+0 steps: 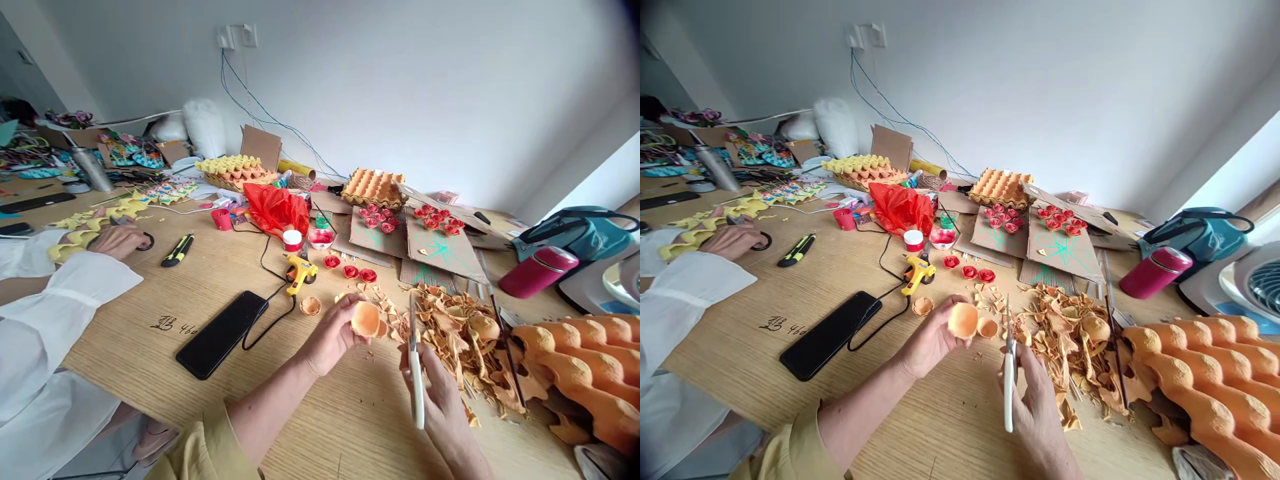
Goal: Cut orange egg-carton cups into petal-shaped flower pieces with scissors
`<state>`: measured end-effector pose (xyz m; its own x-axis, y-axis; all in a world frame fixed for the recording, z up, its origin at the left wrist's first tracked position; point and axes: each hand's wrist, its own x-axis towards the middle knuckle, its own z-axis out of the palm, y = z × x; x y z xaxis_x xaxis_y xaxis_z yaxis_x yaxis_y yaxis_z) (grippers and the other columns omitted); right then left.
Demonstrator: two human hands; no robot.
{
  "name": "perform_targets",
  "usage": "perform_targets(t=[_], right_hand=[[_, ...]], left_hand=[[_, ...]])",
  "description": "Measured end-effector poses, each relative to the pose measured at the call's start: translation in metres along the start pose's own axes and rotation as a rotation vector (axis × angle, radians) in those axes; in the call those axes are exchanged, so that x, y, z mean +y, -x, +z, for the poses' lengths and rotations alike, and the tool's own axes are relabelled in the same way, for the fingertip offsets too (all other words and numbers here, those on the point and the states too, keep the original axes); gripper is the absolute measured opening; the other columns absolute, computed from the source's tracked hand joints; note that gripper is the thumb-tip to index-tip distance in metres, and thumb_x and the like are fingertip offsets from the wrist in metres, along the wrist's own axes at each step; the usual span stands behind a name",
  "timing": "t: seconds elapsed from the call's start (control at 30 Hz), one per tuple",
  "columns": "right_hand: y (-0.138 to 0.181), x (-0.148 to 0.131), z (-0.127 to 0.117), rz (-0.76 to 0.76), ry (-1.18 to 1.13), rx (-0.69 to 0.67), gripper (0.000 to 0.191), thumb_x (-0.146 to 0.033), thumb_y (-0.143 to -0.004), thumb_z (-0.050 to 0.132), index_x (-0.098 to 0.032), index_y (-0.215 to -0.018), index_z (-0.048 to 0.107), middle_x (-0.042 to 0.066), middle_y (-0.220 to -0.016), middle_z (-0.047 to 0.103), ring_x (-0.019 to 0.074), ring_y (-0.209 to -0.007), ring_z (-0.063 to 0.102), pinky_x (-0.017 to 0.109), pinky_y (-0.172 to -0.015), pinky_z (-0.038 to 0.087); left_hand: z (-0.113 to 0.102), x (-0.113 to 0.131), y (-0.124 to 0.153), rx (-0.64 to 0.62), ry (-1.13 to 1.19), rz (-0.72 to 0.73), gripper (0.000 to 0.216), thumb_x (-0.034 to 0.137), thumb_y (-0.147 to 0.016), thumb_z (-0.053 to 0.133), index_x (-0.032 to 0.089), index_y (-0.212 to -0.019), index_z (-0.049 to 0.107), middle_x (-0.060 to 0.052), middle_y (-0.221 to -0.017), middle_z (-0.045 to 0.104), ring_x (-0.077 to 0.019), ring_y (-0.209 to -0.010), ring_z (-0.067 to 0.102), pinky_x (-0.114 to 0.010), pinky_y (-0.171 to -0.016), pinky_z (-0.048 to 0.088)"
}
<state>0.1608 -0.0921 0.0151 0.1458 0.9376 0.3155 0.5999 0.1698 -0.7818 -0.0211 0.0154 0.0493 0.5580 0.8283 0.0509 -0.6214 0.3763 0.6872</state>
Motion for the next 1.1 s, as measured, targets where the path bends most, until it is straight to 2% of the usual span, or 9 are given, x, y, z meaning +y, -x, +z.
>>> perform_targets(t=[0.13,0.23,0.4,0.67,0.77,0.93,1.03,1.1], right_hand=[[-0.002,-0.003,-0.007,0.054,-0.160,0.116,0.028,-0.050,-0.097,0.047,-0.023,-0.096,0.056,0.002,-0.081,0.056,0.0189,-0.073,0.053,0.030,-0.062,0.043],[-0.003,-0.005,-0.011,0.076,-0.198,0.185,0.032,-0.054,-0.097,0.047,-0.023,-0.094,0.057,0.001,-0.080,0.054,0.0184,-0.072,0.051,0.029,-0.062,0.040],[-0.003,-0.011,-0.011,0.122,-0.210,0.172,0.037,-0.058,-0.093,0.052,-0.023,-0.085,0.057,0.001,-0.077,0.055,0.0178,-0.069,0.049,0.029,-0.060,0.038],[-0.004,-0.004,-0.009,0.134,-0.224,0.186,0.032,-0.054,-0.093,0.055,-0.022,-0.093,0.059,0.002,-0.079,0.058,0.0181,-0.071,0.053,0.029,-0.063,0.045],[-0.004,-0.002,-0.010,0.145,-0.223,0.180,0.029,-0.051,-0.092,0.056,-0.022,-0.093,0.059,0.003,-0.080,0.060,0.0189,-0.073,0.055,0.029,-0.064,0.046],[-0.003,0.002,-0.011,0.133,-0.202,0.170,0.026,-0.048,-0.091,0.056,-0.022,-0.095,0.060,0.002,-0.078,0.061,0.0188,-0.072,0.056,0.029,-0.064,0.048],[-0.002,0.008,-0.009,0.140,-0.204,0.159,0.025,-0.047,-0.091,0.058,-0.022,-0.097,0.061,0.002,-0.078,0.062,0.0188,-0.071,0.058,0.028,-0.062,0.049],[-0.001,0.012,-0.008,0.143,-0.207,0.151,0.026,-0.046,-0.090,0.059,-0.023,-0.100,0.061,0.002,-0.080,0.063,0.0191,-0.073,0.059,0.028,-0.063,0.050]], left_hand=[[-0.004,0.019,-0.005,0.133,0.119,0.135,0.028,0.037,-0.084,0.065,0.020,-0.107,0.063,-0.002,-0.090,0.062,-0.0112,-0.069,0.056,-0.023,-0.062,0.049],[-0.007,0.035,-0.007,0.140,0.174,0.201,0.034,0.034,-0.085,0.063,0.020,-0.116,0.062,-0.001,-0.088,0.061,-0.0109,-0.072,0.057,-0.023,-0.065,0.050],[-0.011,0.045,-0.006,0.135,0.076,0.254,0.041,0.029,-0.085,0.064,0.021,-0.125,0.059,-0.003,-0.097,0.065,-0.0127,-0.080,0.064,-0.023,-0.071,0.053],[-0.021,0.041,-0.006,0.089,-0.301,0.244,0.047,0.032,-0.078,0.076,0.023,-0.118,0.054,-0.001,-0.102,0.062,-0.0163,-0.086,0.069,-0.028,-0.078,0.054],[-0.028,0.039,-0.006,0.077,-0.491,0.291,0.049,0.033,-0.075,0.080,0.023,-0.114,0.052,-0.002,-0.102,0.061,-0.0176,-0.090,0.067,-0.031,-0.081,0.053],[-0.035,0.036,0.002,0.164,-0.960,0.397,0.050,0.030,-0.067,0.086,0.022,-0.107,0.057,-0.004,-0.102,0.066,-0.0179,-0.089,0.062,-0.028,-0.080,0.048],[-0.037,0.036,0.008,0.190,-1.112,0.434,0.047,0.031,-0.067,0.085,0.023,-0.105,0.059,-0.004,-0.103,0.068,-0.0191,-0.088,0.063,-0.030,-0.082,0.048],[-0.038,0.037,0.013,0.203,-1.166,0.459,0.049,0.030,-0.069,0.083,0.023,-0.112,0.058,-0.007,-0.110,0.068,-0.0214,-0.093,0.065,-0.032,-0.084,0.049]])
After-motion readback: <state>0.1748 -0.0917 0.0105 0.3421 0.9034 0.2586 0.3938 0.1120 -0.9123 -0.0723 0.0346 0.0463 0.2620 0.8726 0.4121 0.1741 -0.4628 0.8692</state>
